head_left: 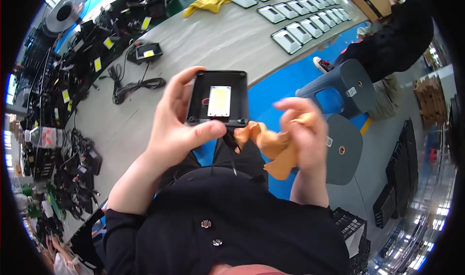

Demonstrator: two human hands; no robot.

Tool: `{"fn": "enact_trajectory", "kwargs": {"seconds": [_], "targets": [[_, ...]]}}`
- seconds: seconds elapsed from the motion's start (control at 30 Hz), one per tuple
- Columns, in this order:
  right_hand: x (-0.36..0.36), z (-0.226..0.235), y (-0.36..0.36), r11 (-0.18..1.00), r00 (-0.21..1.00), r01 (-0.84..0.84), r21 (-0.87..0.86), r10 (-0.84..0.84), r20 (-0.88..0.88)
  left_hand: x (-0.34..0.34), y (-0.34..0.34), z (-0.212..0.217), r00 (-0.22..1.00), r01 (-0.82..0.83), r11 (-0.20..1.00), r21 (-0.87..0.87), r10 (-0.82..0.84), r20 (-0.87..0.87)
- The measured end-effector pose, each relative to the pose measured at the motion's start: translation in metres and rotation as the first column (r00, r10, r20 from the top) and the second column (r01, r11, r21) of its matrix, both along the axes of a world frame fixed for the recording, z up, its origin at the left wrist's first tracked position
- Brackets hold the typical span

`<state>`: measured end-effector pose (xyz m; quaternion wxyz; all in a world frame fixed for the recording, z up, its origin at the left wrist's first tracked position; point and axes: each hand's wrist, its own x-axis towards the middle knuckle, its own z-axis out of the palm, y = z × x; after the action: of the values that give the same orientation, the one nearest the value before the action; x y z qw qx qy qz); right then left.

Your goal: Cleaning and inspecting small LED light panels at a factory workbench.

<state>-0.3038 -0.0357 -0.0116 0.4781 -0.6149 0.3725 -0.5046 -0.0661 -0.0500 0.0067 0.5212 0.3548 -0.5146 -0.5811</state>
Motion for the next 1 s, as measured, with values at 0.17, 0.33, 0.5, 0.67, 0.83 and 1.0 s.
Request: {"fn": "enact_trajectory", "kwargs": {"seconds": [0.17,0.33,0.5,0.67,0.83,1.0], "targets": [[0.027,-0.037,-0.012,0.942,0.910,0.215,-0.259,-0.289,-0.296,-0.050,-0.027,-0.008,0.996,0.091,0.978,0.188,-0.092,-0.004],[-0.001,-0.057,-0.026,0.921,0.916,0.389,-0.028,-0.389,-0.096,-0.083,-0.057,-0.028,0.922,0.174,0.938,-0.301,-0.048,0.383],[-0.035,-0.069,-0.027,0.924,0.923,0.358,-0.132,-0.371,-0.097,-0.087,-0.140,-0.052,0.829,0.097,0.784,-0.613,0.278,0.486],[-0.034,-0.067,-0.023,0.805,0.778,0.386,-0.450,-0.547,-0.311,-0.128,-0.200,-0.098,0.464,0.122,0.845,-0.520,0.415,0.783],[-0.030,-0.063,-0.019,0.859,0.806,0.396,-0.326,-0.495,-0.325,-0.148,-0.201,-0.104,0.298,0.105,0.835,-0.540,0.491,0.819],[-0.021,-0.050,-0.026,0.915,0.928,0.295,-0.274,-0.343,-0.147,-0.119,-0.199,-0.106,0.357,0.093,0.880,-0.465,0.407,0.841]]}}
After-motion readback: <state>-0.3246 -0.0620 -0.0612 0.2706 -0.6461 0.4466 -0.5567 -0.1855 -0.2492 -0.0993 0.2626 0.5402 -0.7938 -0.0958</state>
